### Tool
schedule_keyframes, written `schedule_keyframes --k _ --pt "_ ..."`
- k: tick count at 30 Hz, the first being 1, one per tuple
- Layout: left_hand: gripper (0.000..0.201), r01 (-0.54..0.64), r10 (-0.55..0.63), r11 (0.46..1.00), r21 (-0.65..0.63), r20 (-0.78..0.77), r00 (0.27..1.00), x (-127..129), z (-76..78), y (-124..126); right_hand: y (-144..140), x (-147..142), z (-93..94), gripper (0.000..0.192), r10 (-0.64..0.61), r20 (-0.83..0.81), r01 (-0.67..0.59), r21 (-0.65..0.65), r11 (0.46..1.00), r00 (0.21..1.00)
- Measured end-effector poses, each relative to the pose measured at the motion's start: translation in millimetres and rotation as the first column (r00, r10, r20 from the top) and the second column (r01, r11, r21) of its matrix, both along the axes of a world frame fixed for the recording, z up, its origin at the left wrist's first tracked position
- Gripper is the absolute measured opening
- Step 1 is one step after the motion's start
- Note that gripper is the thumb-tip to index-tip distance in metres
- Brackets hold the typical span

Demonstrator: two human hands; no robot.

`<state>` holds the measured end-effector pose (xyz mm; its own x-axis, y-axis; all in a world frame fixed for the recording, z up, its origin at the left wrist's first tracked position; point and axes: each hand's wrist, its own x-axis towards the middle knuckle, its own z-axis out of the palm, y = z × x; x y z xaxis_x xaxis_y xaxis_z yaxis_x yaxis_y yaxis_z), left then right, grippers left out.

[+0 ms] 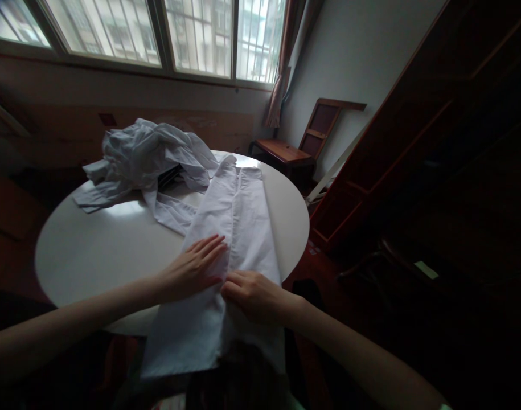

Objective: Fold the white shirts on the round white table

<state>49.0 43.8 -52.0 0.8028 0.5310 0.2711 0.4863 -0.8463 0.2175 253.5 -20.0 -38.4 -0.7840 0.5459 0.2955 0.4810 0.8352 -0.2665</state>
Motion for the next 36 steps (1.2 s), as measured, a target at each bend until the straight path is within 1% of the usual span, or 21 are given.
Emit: schedule_keyframes --k 2,4,5,7,9,11,12,13,16,18,20,21,23,25,27,29,31,34,36 --pt "0.064 0.042 -0.043 0.999 -0.017 -0.082 0.996 2 -6.8 6 -2 -1 5.1 0.017 -0.018 -0.088 0.017 -0.012 1.0 0.996" --pt "0.063 0.107 -0.112 0.993 -0.046 -0.113 0.987 4 -11.3 7 -3 -2 8.2 0.016 -0.036 -0.154 0.032 -0.029 0.999 0.987" --pt "0.061 0.139 -0.145 0.989 -0.058 -0.114 0.983 5 -11.8 7 -3 -3 8.1 0.016 -0.029 -0.16 0.024 -0.038 0.999 0.987" --pt "0.058 0.192 -0.2 0.978 -0.088 -0.097 0.975 6 -9.4 5 -2 -4 4.2 0.015 0.001 -0.113 -0.006 -0.049 0.999 0.994" --pt "0.054 0.238 -0.247 0.963 -0.128 -0.058 0.967 7 -4.6 6 -1 -4 -2.3 0.013 0.021 -0.027 -0.023 -0.052 0.998 0.999" --pt "0.043 0.28 -0.28 0.942 -0.184 0.024 0.96 7 -1.2 9 0 -4 -7.4 0.009 0.015 0.033 -0.013 -0.052 0.999 0.999" --pt "0.036 0.283 -0.27 0.934 -0.217 0.087 0.959 7 -1.1 11 1 -3 -8.4 0.008 0.009 0.049 -0.006 -0.058 0.998 0.999" --pt "0.031 0.266 -0.232 0.931 -0.248 0.16 0.96 8 -2.3 14 1 -3 -8.4 0.008 0.006 0.062 -0.001 -0.068 0.998 0.998" --pt "0.026 0.144 -0.02 0.937 -0.317 0.363 0.932 11 -11.6 21 1 -4 -4.2 0.01 -0.005 0.08 0.013 -0.104 0.994 0.997" --pt "0.029 0.062 0.064 0.957 -0.283 0.413 0.908 15 -18.7 24 1 -5 -1.8 0.011 -0.006 0.084 0.017 -0.133 0.991 0.996" --pt "0.038 -0.013 0.077 0.986 -0.167 0.384 0.92 19 -22.8 24 2 -6 -1.5 0.011 0.001 0.062 0.009 -0.15 0.989 0.998" --pt "0.041 -0.021 0.052 0.995 -0.095 0.34 0.939 20 -23.5 24 3 -6 -1.6 0.011 0.005 0.046 0.002 -0.159 0.987 0.999" --pt "0.042 0.03 -0.03 1.0 0.003 0.23 0.973 22 -22.9 23 5 -6 -1.1 0.01 0.007 0.011 -0.005 -0.185 0.983 1.0" --pt "0.038 0.09 -0.092 0.996 0.017 0.157 0.983 22 -21.5 22 6 -6 0.9 0.01 0.002 -0.027 -0.008 -0.226 0.974 1.0" --pt "0.036 0.094 -0.094 0.996 0.007 0.143 0.985 21 -20.9 22 6 -7 3.2 0.011 -0.019 -0.069 0.001 -0.25 0.968 0.997" --pt "0.036 0.092 -0.091 0.996 0.001 0.142 0.986 20 -21.0 22 5 -10 3.3 0.011 -0.031 -0.097 0.006 -0.243 0.97 0.995" --pt "0.038 0.105 -0.103 0.994 -0.005 0.12 0.987 20 -20.9 22 4 -12 0.5 0.011 -0.014 -0.083 -0.004 -0.214 0.977 0.996" --pt "0.04 0.108 -0.107 0.994 -0.01 0.071 0.992 21 -19.0 21 2 -16 -5.1 0.009 0.018 -0.013 -0.02 -0.177 0.984 1.0" --pt "0.04 0.097 -0.097 0.995 -0.007 0.06 0.993 21 -17.3 19 -2 -18 -6.1 0.009 0.009 0.018 -0.006 -0.15 0.989 1.0"
